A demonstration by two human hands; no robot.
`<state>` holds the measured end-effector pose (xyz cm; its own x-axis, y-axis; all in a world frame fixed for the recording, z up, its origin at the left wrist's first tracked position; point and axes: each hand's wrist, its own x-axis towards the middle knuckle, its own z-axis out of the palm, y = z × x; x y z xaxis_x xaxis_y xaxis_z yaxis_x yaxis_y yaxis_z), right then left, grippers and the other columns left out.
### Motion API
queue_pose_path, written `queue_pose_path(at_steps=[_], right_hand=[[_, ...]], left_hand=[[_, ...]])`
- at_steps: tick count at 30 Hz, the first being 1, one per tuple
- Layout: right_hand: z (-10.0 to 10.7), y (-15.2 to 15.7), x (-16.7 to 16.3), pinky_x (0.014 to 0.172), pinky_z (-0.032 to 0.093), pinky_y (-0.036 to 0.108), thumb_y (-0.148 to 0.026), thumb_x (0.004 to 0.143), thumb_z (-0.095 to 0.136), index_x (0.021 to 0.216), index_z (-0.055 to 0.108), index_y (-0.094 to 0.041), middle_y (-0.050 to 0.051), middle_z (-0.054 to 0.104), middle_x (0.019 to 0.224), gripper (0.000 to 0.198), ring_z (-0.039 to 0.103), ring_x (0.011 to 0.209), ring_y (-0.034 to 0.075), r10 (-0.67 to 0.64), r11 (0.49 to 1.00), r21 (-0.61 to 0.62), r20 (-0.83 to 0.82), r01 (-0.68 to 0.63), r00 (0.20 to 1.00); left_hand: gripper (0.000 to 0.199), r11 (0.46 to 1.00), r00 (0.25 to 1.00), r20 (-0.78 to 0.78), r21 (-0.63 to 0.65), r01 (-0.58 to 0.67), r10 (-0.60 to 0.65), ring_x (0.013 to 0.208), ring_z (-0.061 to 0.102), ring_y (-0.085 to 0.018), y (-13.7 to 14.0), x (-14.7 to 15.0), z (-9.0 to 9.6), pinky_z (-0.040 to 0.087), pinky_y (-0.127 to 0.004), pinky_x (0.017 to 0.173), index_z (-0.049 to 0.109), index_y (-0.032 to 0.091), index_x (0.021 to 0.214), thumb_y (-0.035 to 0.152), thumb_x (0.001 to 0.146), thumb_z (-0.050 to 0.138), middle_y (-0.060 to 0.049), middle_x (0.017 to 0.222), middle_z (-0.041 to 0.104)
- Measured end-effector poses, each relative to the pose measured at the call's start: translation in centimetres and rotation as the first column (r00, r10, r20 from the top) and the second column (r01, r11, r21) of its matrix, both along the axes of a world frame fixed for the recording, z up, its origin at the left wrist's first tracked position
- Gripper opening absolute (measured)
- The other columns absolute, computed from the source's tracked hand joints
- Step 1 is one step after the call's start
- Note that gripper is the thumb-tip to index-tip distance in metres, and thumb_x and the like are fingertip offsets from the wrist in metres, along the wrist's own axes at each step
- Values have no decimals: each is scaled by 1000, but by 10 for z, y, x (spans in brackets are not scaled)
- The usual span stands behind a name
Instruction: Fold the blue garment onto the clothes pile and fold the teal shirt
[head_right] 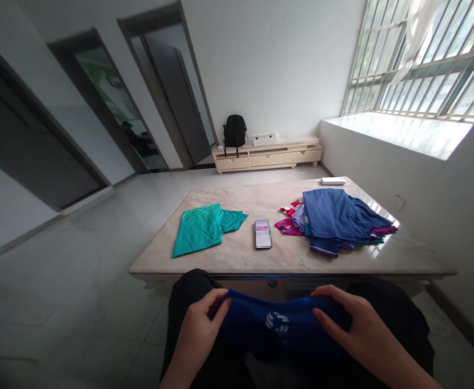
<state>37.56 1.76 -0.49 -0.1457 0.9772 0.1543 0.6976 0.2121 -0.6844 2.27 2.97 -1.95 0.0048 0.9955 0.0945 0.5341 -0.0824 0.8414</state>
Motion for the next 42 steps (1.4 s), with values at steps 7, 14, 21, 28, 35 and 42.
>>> queue_pose_path(at_steps=[7, 14, 21, 28, 35, 42], right_hand=[[-14, 22, 4, 66, 60, 28, -62, 82, 73, 97, 72, -22, 6, 77, 88, 43, 73, 78, 24, -140, 988, -112, -312, 110, 940], [-23, 25, 2, 77, 62, 33, -64, 74, 80, 107, 74, -21, 9, 79, 100, 55, 76, 90, 27, -277, 960, -162, -404, 230, 872], [-23, 22, 13, 66, 61, 31, -66, 68, 81, 97, 79, -22, 8, 80, 91, 52, 76, 83, 28, -304, 949, -181, -310, 258, 901], [-41, 29, 15, 69, 57, 33, -66, 80, 67, 94, 71, -24, 6, 77, 88, 45, 75, 78, 25, -335, 940, -122, -156, 318, 929], [-40, 26, -8, 68, 50, 32, -61, 87, 63, 90, 64, -23, 3, 69, 80, 37, 67, 72, 20, -295, 954, -93, -108, 286, 949], [-32, 14, -69, 56, 45, 22, -60, 74, 84, 83, 58, -19, -2, 59, 73, 49, 55, 63, 11, -311, 918, -397, -711, 5, 630]], left_hand=[[24, 986, 931, 364, -149, 71, -12, 81, 74, -22, 23, 2, 2, 55, -25, 72, 80, 18, 92, 33, 74, 83, -6, 86, 80], [26, 983, 903, 426, -182, 32, 50, 87, 74, -23, 33, 10, 3, 54, -27, 78, 82, 18, 91, 29, 68, 84, -7, 90, 82], [16, 993, 967, 249, -120, -23, 52, 76, 67, -20, 31, -4, -4, 48, -27, 72, 81, 19, 85, 29, 71, 80, -5, 84, 80], [12, 991, 992, 47, -70, 117, -114, 68, 63, -17, 33, 12, 0, 45, -26, 65, 78, 19, 85, 31, 84, 73, -2, 74, 74], [26, 983, 856, 517, -141, 113, -24, 78, 69, -18, 61, 46, -3, 53, -26, 75, 70, 16, 89, 33, 76, 83, -6, 86, 75], [16, 995, 864, 503, -98, 24, 28, 71, 68, -17, 26, 109, -13, 50, -24, 64, 73, 16, 88, 27, 79, 80, -3, 79, 73]])
